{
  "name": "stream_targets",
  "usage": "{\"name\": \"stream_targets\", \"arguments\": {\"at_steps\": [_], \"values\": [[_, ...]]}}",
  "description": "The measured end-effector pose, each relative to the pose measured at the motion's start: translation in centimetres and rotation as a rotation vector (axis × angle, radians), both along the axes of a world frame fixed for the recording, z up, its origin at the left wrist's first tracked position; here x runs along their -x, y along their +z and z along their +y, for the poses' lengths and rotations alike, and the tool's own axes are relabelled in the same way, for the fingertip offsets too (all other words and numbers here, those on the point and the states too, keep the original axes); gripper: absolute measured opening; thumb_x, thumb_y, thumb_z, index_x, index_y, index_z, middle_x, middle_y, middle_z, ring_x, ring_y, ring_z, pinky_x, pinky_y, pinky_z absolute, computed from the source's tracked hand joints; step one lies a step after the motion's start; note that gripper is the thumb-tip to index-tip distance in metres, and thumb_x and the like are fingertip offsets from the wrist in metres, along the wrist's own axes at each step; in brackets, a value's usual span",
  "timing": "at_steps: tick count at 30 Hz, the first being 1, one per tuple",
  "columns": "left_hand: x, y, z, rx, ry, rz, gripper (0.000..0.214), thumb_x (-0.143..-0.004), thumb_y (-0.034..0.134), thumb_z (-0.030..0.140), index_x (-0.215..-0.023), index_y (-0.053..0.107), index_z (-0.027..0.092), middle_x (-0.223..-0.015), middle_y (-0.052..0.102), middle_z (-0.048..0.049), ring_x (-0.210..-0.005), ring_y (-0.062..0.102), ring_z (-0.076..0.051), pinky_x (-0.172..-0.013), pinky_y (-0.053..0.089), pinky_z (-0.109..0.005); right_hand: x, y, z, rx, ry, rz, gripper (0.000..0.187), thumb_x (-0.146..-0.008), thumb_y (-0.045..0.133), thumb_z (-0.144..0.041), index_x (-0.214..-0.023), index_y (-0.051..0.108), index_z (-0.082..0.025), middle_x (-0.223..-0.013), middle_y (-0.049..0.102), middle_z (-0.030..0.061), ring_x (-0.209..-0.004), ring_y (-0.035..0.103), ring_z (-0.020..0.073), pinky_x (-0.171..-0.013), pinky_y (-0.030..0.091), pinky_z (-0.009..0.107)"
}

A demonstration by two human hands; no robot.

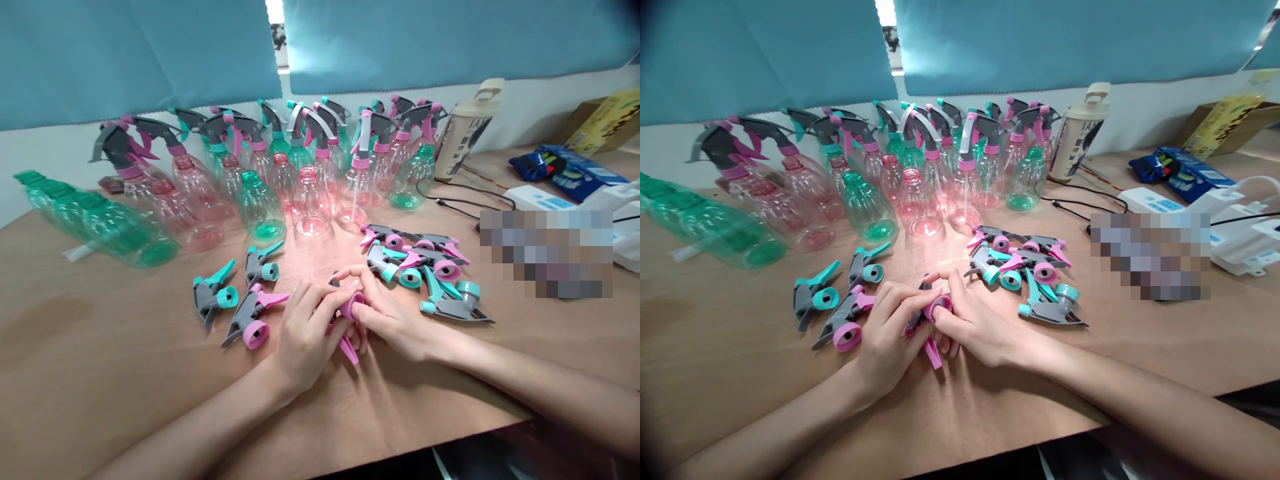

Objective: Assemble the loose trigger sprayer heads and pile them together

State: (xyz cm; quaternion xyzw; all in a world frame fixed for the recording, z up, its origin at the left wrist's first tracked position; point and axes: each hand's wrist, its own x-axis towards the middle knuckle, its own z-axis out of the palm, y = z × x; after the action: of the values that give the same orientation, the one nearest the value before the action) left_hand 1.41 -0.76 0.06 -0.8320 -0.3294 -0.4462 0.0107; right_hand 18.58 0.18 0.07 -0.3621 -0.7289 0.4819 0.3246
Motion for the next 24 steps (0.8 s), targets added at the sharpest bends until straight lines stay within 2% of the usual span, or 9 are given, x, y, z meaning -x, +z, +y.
{"name": "stream_targets", "arguments": {"at_steps": [3,6,13,21,24], "values": [[-0.1,0.1,0.1,0.019,0.0,0.02,0.017,-0.089,0.059,0.014,-0.105,0.061,0.017,-0.085,0.063,-0.0031,-0.081,0.056,-0.018,-0.07,0.047,-0.031,0.0,0.4,0.1,0.166,0.046,0.05,0.037,-0.089,0.039,-0.022,-0.125,0.031,-0.02,-0.063,0.059,-0.0049,-0.057,0.062,0.017,-0.056,0.049,0.029],[-0.1,0.2,0.1,0.032,-0.004,0.04,0.015,-0.089,0.061,0.017,-0.104,0.061,0.016,-0.084,0.064,-0.0034,-0.08,0.056,-0.018,-0.071,0.047,-0.031,-0.1,1.1,0.3,0.227,0.058,0.034,0.043,-0.083,0.039,-0.017,-0.125,0.03,-0.019,-0.054,0.058,-0.007,-0.057,0.065,0.0198,-0.056,0.05,0.03],[-0.1,0.0,0.2,0.05,-0.009,0.045,0.01,-0.089,0.061,0.019,-0.099,0.063,0.016,-0.083,0.064,-0.0042,-0.08,0.056,-0.019,-0.073,0.047,-0.032,-0.6,1.7,0.6,0.274,0.122,0.002,0.054,-0.081,0.038,-0.016,-0.134,0.026,-0.018,-0.06,0.062,-0.0057,-0.054,0.063,0.0184,-0.06,0.05,0.032],[-0.2,0.1,0.2,-0.006,0.015,0.109,0.011,-0.091,0.057,0.015,-0.099,0.063,0.013,-0.084,0.065,-0.0055,-0.081,0.055,-0.019,-0.071,0.045,-0.031,-0.5,-0.5,0.5,0.257,0.084,0.045,0.05,-0.085,0.033,-0.018,-0.134,0.031,-0.02,-0.068,0.059,-0.0031,-0.055,0.058,0.0171,-0.059,0.048,0.032],[-0.2,0.1,0.2,-0.004,0.029,0.119,0.012,-0.091,0.055,0.015,-0.1,0.062,0.014,-0.085,0.066,-0.0052,-0.081,0.055,-0.019,-0.072,0.045,-0.031,-0.4,-0.6,0.4,0.249,0.057,0.049,0.046,-0.086,0.033,-0.019,-0.133,0.033,-0.02,-0.067,0.058,-0.003,-0.055,0.057,0.0166,-0.058,0.048,0.031]]}}
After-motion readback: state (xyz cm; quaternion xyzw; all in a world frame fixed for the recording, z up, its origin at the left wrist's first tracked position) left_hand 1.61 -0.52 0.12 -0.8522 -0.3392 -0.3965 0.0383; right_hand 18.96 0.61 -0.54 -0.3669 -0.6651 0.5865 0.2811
